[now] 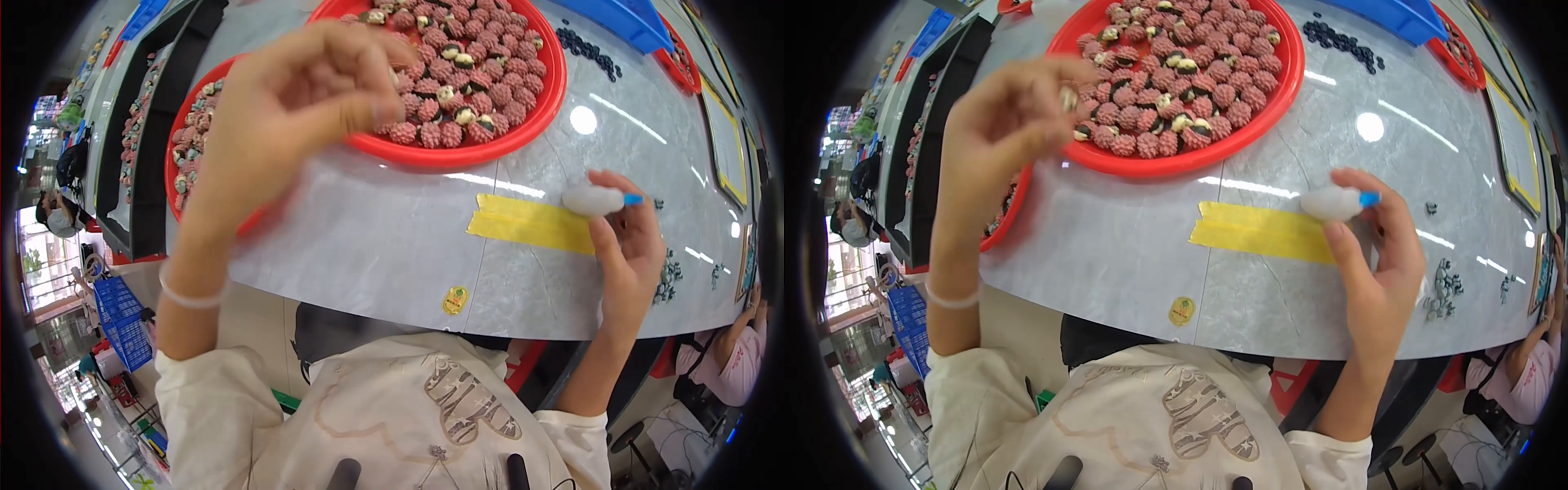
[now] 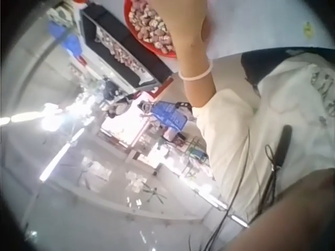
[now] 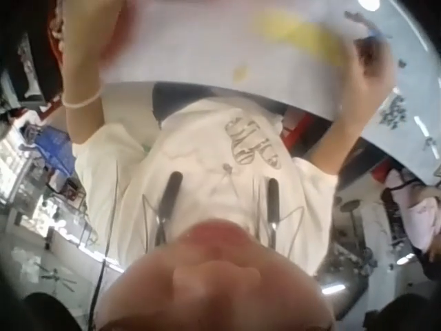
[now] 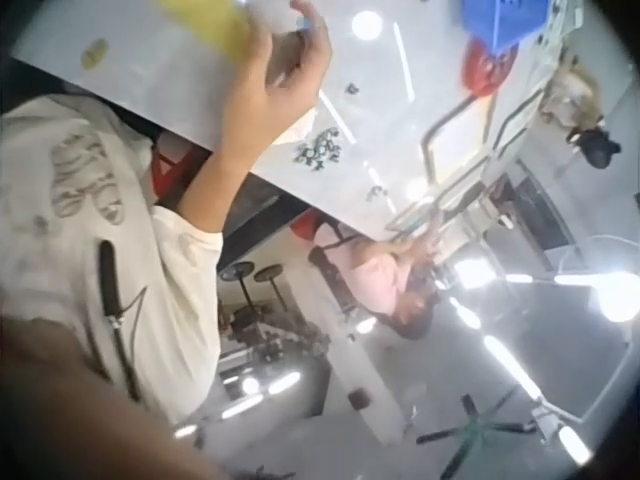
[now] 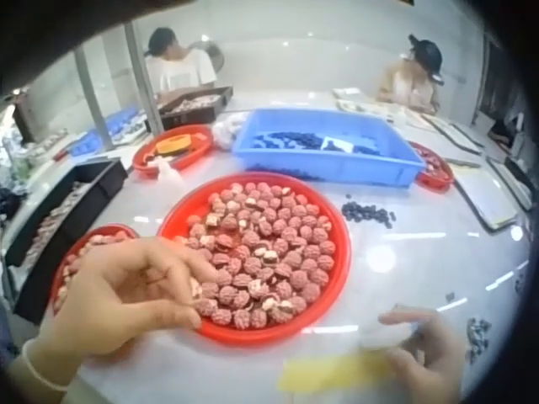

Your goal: The person assembles small figurines by taking figurine heads from a tray, applying glue with a dispenser bottle, attaching body pieces to the heads by hand, and placing the assembled figurines into another tray.

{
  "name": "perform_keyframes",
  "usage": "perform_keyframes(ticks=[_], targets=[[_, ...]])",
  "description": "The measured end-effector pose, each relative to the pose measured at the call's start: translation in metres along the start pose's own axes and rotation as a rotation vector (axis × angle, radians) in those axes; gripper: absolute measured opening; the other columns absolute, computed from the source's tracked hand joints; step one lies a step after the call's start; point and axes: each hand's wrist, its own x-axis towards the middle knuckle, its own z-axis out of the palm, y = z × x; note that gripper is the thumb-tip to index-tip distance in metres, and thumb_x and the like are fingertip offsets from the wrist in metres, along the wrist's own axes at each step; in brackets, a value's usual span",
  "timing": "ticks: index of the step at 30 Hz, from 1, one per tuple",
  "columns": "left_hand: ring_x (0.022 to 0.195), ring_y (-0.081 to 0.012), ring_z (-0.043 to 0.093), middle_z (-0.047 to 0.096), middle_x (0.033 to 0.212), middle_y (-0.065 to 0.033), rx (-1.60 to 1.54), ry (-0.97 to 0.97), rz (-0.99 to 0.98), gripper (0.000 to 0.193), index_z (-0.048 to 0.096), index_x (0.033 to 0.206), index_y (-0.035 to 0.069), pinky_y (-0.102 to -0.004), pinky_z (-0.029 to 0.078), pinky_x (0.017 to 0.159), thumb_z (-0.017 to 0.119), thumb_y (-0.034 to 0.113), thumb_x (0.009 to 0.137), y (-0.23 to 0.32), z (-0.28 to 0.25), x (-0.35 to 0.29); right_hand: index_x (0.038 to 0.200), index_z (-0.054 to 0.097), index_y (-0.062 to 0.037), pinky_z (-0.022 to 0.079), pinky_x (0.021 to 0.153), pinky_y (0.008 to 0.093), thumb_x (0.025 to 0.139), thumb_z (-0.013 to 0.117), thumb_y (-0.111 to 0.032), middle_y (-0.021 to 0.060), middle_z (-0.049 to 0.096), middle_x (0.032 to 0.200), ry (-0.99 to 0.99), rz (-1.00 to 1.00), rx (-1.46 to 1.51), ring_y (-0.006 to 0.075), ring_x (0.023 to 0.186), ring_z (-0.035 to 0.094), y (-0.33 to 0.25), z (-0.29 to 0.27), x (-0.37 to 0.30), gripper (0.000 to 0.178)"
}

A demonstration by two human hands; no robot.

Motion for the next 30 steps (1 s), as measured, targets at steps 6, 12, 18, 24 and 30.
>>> perform_keyframes(ticks=[6,12,18,24,30], targets=[[0.078,-0.0208,0.056,0.052,0.089,-0.0131,-0.550,0.226,-0.195,0.033,0.045,0.086,0.004,-0.0250,0.047,0.064,0.068,0.016,0.066,-0.001,0.077,-0.050,0.100,0.049,0.0046,0.039,0.077,0.0262,0.075,0.053,-0.006,0.0107,0.056,0.091,0.041,-0.043,0.067,0.0156,0.081,0.053,0.002,0.009,0.001,0.027],[0.079,-0.0221,0.056,0.050,0.087,-0.0123,-0.797,0.197,-0.292,0.031,0.043,0.084,0.007,-0.0252,0.047,0.064,0.066,0.020,0.069,-0.020,0.112,-0.068,0.104,0.046,0.0043,0.042,0.065,0.0262,0.080,0.052,-0.029,0.0106,0.054,0.076,0.038,-0.143,0.217,0.0148,0.066,0.052,0.005,-0.012,-0.016,0.042],[0.080,-0.0230,0.057,0.051,0.090,-0.0152,-0.818,0.138,-0.181,0.032,0.044,0.086,0.006,-0.0263,0.048,0.062,0.066,0.020,0.069,-0.038,0.117,-0.070,0.101,0.046,0.0018,0.042,0.063,0.0252,0.075,0.057,-0.034,0.0140,0.052,0.083,-0.066,-0.046,0.216,0.0157,0.066,0.052,0.003,-0.037,-0.031,0.045],[0.077,-0.0229,0.058,0.053,0.088,-0.0161,-0.843,0.195,-0.265,0.033,0.046,0.088,0.004,-0.0267,0.048,0.059,0.065,0.023,0.069,-0.028,0.123,-0.070,0.098,0.043,-0.0017,0.034,0.074,0.0190,0.072,0.060,-0.036,0.0103,0.040,0.092,-0.167,-0.031,0.302,0.0149,0.088,0.043,-0.012,-0.032,-0.028,0.047],[0.074,-0.0216,0.057,0.053,0.086,-0.0168,-0.822,0.187,-0.244,0.036,0.046,0.090,0.001,-0.0257,0.049,0.058,0.065,0.024,0.069,-0.028,0.120,-0.070,0.100,0.043,0.0012,0.036,0.075,0.0216,0.076,0.054,-0.038,0.0126,0.041,0.092,-0.242,-0.052,0.273,0.0164,0.089,0.044,-0.019,-0.027,-0.022,0.048]])
